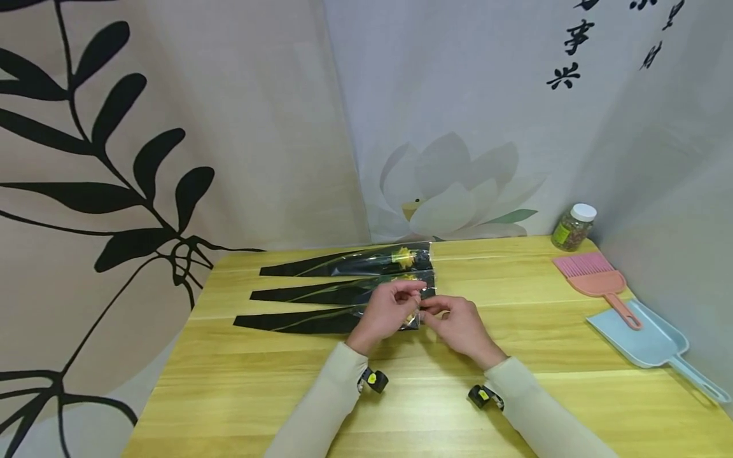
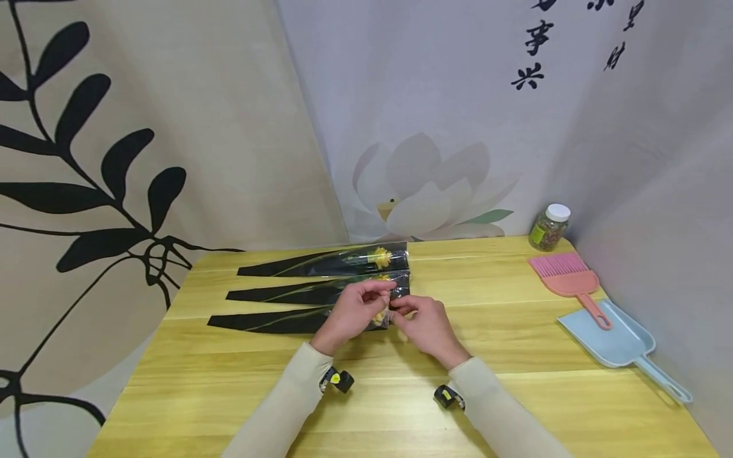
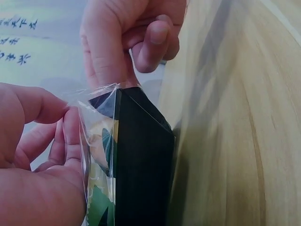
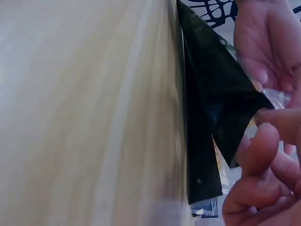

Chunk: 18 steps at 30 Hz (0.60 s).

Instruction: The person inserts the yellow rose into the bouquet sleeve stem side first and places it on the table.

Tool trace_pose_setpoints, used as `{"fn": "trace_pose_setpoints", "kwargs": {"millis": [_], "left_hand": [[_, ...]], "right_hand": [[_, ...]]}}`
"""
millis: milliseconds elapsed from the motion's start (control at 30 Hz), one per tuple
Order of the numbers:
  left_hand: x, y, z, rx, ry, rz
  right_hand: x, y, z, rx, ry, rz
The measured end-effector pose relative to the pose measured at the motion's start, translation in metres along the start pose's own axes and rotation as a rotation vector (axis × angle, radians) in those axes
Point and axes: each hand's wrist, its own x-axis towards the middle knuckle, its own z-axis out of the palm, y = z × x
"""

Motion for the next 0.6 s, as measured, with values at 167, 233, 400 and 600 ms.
{"fn": "trace_pose_setpoints", "kwargs": {"millis": [167, 233, 400, 600], "left_hand": [[-0.0001, 0.0012, -0.0002, -0.005, 0.004, 0.013], [-0.0003, 0.0017, 0.0005, -0.009, 0.004, 0.018], [-0.0002, 0.0017, 0.0032, -0.026, -0.005, 0.012], [-0.0001, 0.0025, 0.0052, -0.038, -0.018, 0.011]], "right_hand": [[-0.0014, 0.0008, -0.0035, 0.038, -0.017, 0.006], [-0.0013, 0.0017, -0.0027, 0.039, -0.026, 0.005], [-0.0004, 0.0034, 0.0007, 0.06, -0.049, -0.005], [0.0003, 0.0046, 0.0014, 0.061, -0.075, 0.008]]}}
